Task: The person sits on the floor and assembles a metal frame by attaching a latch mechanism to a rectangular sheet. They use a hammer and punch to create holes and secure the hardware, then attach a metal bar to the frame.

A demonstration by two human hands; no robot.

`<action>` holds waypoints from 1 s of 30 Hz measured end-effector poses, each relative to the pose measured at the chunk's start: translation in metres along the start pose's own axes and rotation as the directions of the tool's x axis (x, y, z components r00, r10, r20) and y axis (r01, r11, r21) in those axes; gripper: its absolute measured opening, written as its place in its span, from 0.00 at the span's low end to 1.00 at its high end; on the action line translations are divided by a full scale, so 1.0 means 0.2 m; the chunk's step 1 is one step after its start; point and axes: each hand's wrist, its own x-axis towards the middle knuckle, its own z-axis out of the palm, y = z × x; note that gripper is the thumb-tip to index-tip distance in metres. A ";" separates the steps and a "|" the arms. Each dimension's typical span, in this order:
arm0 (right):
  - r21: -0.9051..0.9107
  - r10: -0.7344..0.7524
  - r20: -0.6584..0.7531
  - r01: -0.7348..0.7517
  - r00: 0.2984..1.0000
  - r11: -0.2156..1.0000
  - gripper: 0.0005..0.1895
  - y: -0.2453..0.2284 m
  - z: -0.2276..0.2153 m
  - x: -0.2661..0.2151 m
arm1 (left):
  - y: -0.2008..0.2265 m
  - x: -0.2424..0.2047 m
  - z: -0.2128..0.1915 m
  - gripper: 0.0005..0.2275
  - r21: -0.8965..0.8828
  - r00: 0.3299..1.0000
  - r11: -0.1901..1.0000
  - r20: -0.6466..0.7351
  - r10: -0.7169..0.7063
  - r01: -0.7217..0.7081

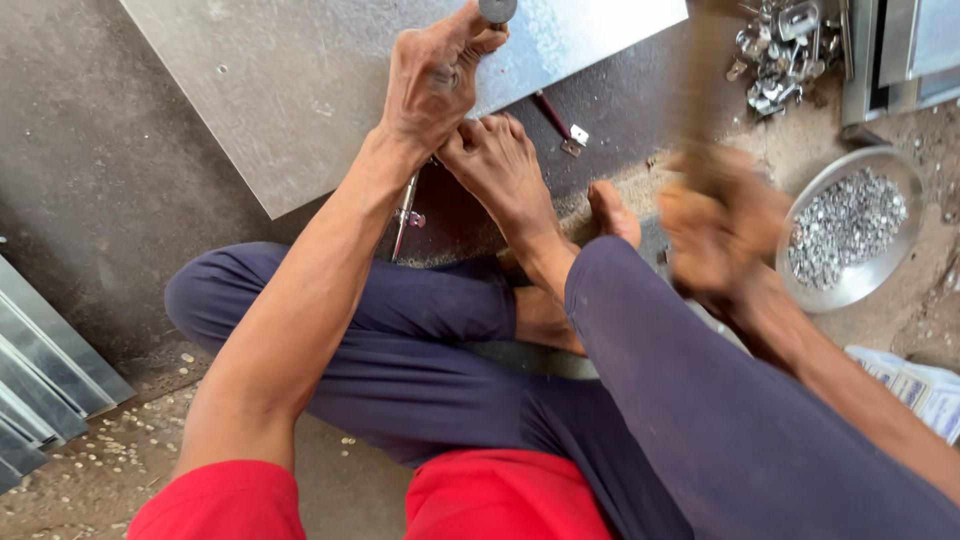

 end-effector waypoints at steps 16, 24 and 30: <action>-0.070 -0.081 -0.031 0.079 0.996 0.994 0.16 -0.07 0.09 0.04 | -0.03 0.01 0.01 0.05 -0.136 0.999 0.989 0.011 -0.052 0.053; 0.018 -0.116 -0.071 0.117 0.991 0.993 0.20 -0.14 0.00 0.00 | -0.01 -0.02 0.01 0.09 -0.058 0.995 0.998 0.099 -0.012 0.018; -0.076 -0.299 -0.045 0.296 0.953 0.952 0.19 -0.12 0.06 0.01 | 0.06 -0.03 -0.02 0.07 0.050 0.991 0.995 0.101 0.084 -0.089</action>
